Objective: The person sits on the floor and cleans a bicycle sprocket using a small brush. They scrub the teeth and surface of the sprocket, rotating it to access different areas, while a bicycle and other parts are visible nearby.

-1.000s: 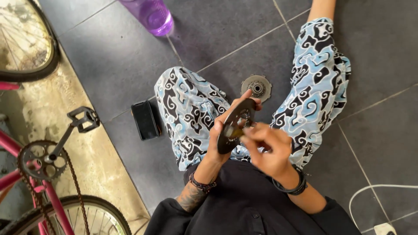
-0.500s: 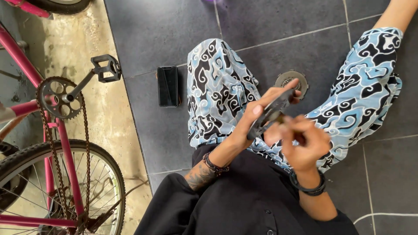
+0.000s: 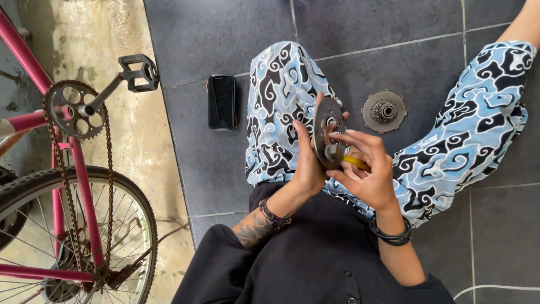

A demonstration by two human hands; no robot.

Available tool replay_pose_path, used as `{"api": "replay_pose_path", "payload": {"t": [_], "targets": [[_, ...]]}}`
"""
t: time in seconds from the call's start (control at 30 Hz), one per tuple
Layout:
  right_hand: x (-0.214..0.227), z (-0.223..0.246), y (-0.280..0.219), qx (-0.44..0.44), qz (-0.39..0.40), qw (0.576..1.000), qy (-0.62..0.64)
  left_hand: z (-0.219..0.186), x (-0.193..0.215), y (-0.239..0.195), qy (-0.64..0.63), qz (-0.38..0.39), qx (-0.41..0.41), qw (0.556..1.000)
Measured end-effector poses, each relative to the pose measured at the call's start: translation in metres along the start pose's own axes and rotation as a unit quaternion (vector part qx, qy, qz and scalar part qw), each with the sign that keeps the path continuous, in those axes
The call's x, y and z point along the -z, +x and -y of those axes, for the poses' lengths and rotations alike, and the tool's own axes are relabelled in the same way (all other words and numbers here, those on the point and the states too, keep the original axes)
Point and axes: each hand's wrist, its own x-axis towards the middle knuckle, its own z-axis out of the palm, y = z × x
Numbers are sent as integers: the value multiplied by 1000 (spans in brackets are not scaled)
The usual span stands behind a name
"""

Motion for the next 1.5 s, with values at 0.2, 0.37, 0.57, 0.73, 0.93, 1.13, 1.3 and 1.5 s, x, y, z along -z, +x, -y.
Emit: {"api": "replay_pose_path", "payload": {"t": [0.2, 0.37, 0.57, 0.73, 0.93, 1.13, 1.3, 1.5], "targets": [[-3, -21, -18, 3, -24, 1000, 17, 4, 55, -1, 124, 96, -14, 988], [-8, -47, -27, -65, -65, 983, 161, -15, 144, 12, 601, -144, -158, 770], [-2, -83, -46, -105, -90, 959, 248, 19, 304, 36, 828, -342, -107, 430], [8, -87, -44, -106, -125, 955, 247, 23, 284, 41, 833, -344, -119, 418], [14, -65, -37, -118, -169, 947, 247, 25, 129, 30, 546, -64, -403, 732], [36, -84, -47, -98, -178, 954, 218, 46, 53, 12, 14, 77, -73, 994], [54, -45, -31, -46, -176, 981, -59, 56, 61, 16, -86, 114, 5, 990], [48, -41, -42, -69, -190, 973, -114, 16, 43, 11, -181, 145, 89, 969]]}}
